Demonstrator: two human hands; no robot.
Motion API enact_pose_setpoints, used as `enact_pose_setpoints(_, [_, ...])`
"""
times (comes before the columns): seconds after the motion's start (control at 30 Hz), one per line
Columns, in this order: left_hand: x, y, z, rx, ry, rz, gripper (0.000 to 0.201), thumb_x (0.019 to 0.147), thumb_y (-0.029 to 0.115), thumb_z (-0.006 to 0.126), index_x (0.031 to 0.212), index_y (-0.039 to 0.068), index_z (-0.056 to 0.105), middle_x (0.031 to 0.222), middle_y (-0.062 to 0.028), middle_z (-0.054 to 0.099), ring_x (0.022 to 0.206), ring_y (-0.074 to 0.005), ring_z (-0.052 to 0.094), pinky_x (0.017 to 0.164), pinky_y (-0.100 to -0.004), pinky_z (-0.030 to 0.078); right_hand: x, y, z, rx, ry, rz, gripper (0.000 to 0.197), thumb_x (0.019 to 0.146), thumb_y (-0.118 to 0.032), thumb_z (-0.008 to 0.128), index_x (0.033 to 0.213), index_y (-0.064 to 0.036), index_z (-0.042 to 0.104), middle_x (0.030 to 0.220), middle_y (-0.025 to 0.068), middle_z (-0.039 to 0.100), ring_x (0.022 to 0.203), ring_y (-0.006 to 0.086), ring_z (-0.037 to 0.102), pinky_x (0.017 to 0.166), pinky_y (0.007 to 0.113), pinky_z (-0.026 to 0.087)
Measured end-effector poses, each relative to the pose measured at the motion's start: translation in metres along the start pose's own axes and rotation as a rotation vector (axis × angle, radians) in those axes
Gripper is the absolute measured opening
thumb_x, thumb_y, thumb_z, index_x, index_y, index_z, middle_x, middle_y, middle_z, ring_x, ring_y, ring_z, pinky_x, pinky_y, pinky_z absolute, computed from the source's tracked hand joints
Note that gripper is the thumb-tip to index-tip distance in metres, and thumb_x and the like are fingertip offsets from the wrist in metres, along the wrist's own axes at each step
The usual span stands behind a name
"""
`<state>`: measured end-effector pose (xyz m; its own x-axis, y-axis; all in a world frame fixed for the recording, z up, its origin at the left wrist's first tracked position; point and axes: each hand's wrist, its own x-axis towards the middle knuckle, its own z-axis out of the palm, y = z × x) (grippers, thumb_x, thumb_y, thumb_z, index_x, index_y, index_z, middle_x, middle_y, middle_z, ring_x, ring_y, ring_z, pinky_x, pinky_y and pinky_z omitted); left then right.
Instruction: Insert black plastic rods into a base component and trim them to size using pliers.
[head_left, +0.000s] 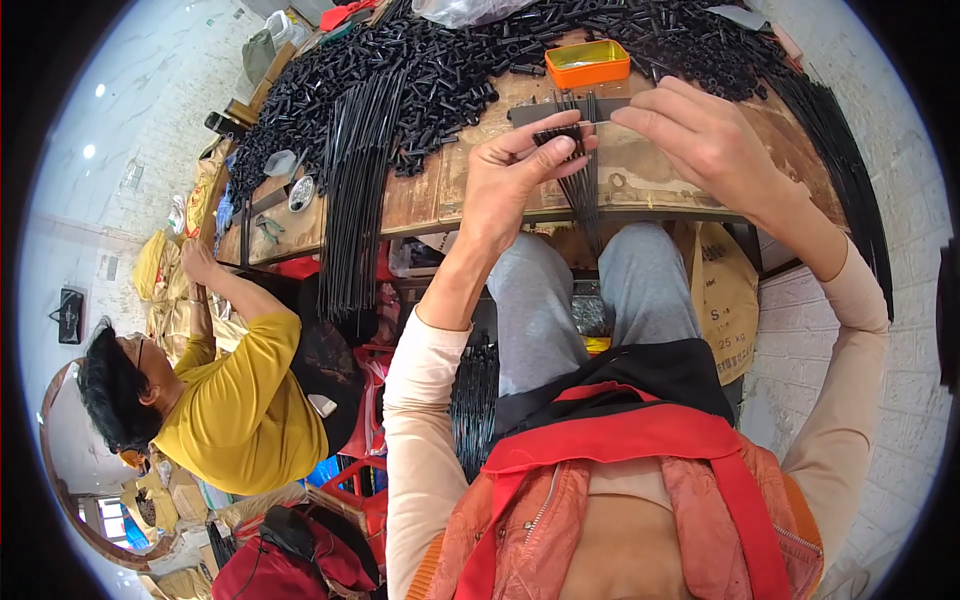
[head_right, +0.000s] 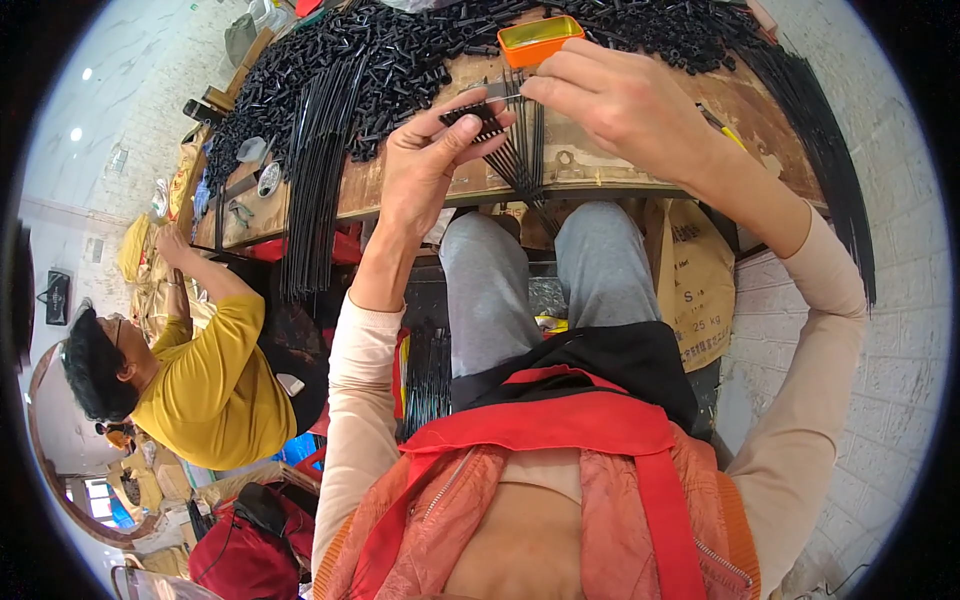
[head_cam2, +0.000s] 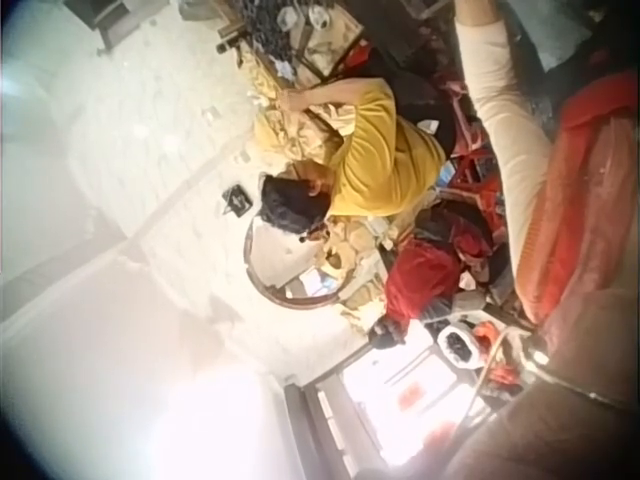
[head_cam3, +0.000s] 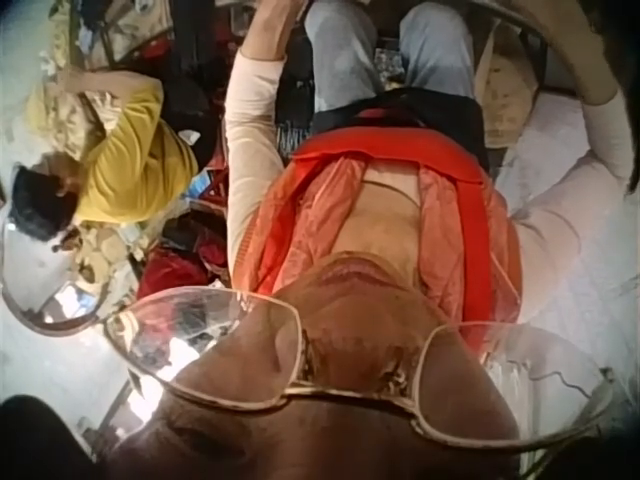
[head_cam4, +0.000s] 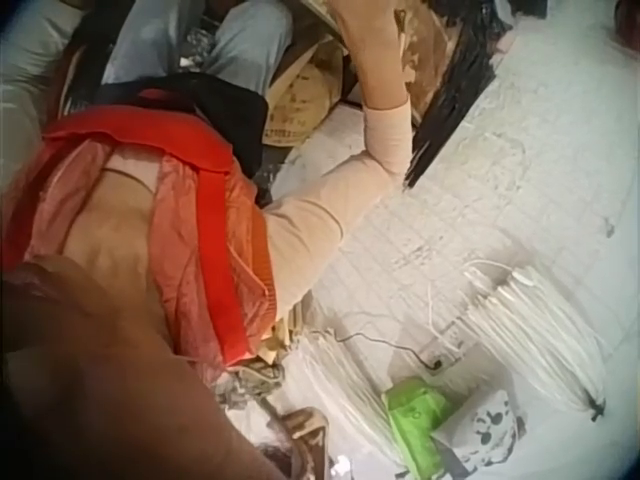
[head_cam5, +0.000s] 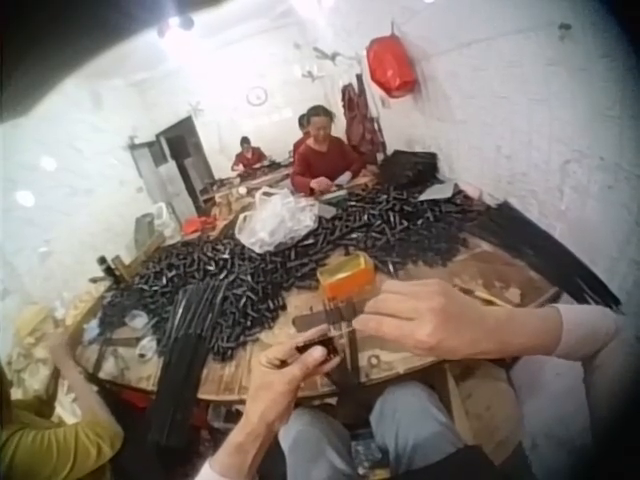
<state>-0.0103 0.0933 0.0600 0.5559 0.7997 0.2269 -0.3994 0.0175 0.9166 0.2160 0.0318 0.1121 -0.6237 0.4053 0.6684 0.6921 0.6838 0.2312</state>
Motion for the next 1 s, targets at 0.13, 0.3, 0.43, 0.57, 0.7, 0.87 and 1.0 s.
enact_pose_setpoints(0.13, [-0.001,0.001,0.001,0.021,-0.002,-0.01,0.034,0.092,0.005,0.061,0.124,-0.009,0.056,0.11,-0.0214,0.066,0.103,-0.0296,0.066,0.09,-0.0374,0.058,0.001,0.0,-0.005,0.021,-0.001,0.039,0.032,0.072,0.003,0.065,0.104,0.0007,0.063,0.095,0.0106,0.06,0.083,0.0265,0.059,0.068,0.035,0.049])
enact_pose_setpoints(0.3, [-0.001,0.0,0.001,0.065,-0.051,-0.008,0.032,0.093,0.006,0.061,0.122,-0.007,0.058,0.11,-0.0198,0.066,0.102,-0.0282,0.066,0.089,-0.0371,0.058,0.002,0.0,0.003,0.137,-0.018,0.004,0.033,0.074,0.003,0.064,0.107,-0.0013,0.063,0.097,0.0112,0.061,0.085,0.0276,0.06,0.071,0.035,0.05])
enact_pose_setpoints(0.43, [0.0,-0.005,-0.003,0.069,-0.072,0.015,0.031,0.093,0.007,0.061,0.122,-0.004,0.06,0.111,-0.017,0.067,0.102,-0.0263,0.066,0.088,-0.0374,0.058,0.009,-0.007,0.006,0.234,0.05,0.043,0.037,0.076,0.004,0.064,0.112,-0.0039,0.065,0.102,0.0108,0.062,0.087,0.0284,0.061,0.074,0.034,0.051])
enact_pose_setpoints(0.57, [-0.012,-0.022,-0.013,0.786,-0.125,-0.013,0.054,0.08,0.022,0.076,0.127,0.002,0.058,0.112,-0.0151,0.067,0.101,-0.031,0.066,0.087,-0.0381,0.056,-0.008,0.018,0.009,0.17,0.083,0.314,0.029,0.086,0.0,0.06,0.114,-0.005,0.065,0.101,0.0109,0.065,0.086,0.0237,0.063,0.076,0.031,0.05])
enact_pose_setpoints(0.7, [-0.017,-0.097,-0.047,1.492,-0.161,0.431,0.093,0.062,0.04,0.082,0.142,0.013,0.043,0.146,-0.0151,0.042,0.131,-0.0372,0.041,0.107,-0.0427,0.038,-0.046,0.034,0.048,0.366,-0.151,0.598,0.02,0.093,-0.011,0.058,0.11,-0.0024,0.065,0.092,0.0114,0.067,0.082,0.0212,0.064,0.074,0.031,0.05])
enact_pose_setpoints(0.87, [0.008,-0.12,-0.047,1.457,-0.265,0.465,0.081,0.069,0.035,0.079,0.14,0.015,0.046,0.146,-0.0159,0.041,0.133,-0.035,0.041,0.11,-0.0443,0.035,-0.06,0.06,0.083,0.399,-0.319,0.629,0.02,0.091,-0.016,0.06,0.105,-0.0022,0.066,0.09,0.0131,0.068,0.083,0.027,0.065,0.074,0.035,0.05])
enact_pose_setpoints(1.0, [0.011,-0.125,-0.048,1.434,-0.265,0.428,0.081,0.066,0.035,0.08,0.138,0.016,0.048,0.146,-0.0156,0.041,0.136,-0.0313,0.038,0.113,-0.0456,0.029,-0.051,0.112,0.115,0.329,-0.309,0.606,0.019,0.09,-0.015,0.06,0.103,-0.0026,0.066,0.095,0.0154,0.068,0.085,0.0325,0.065,0.074,0.037,0.051])
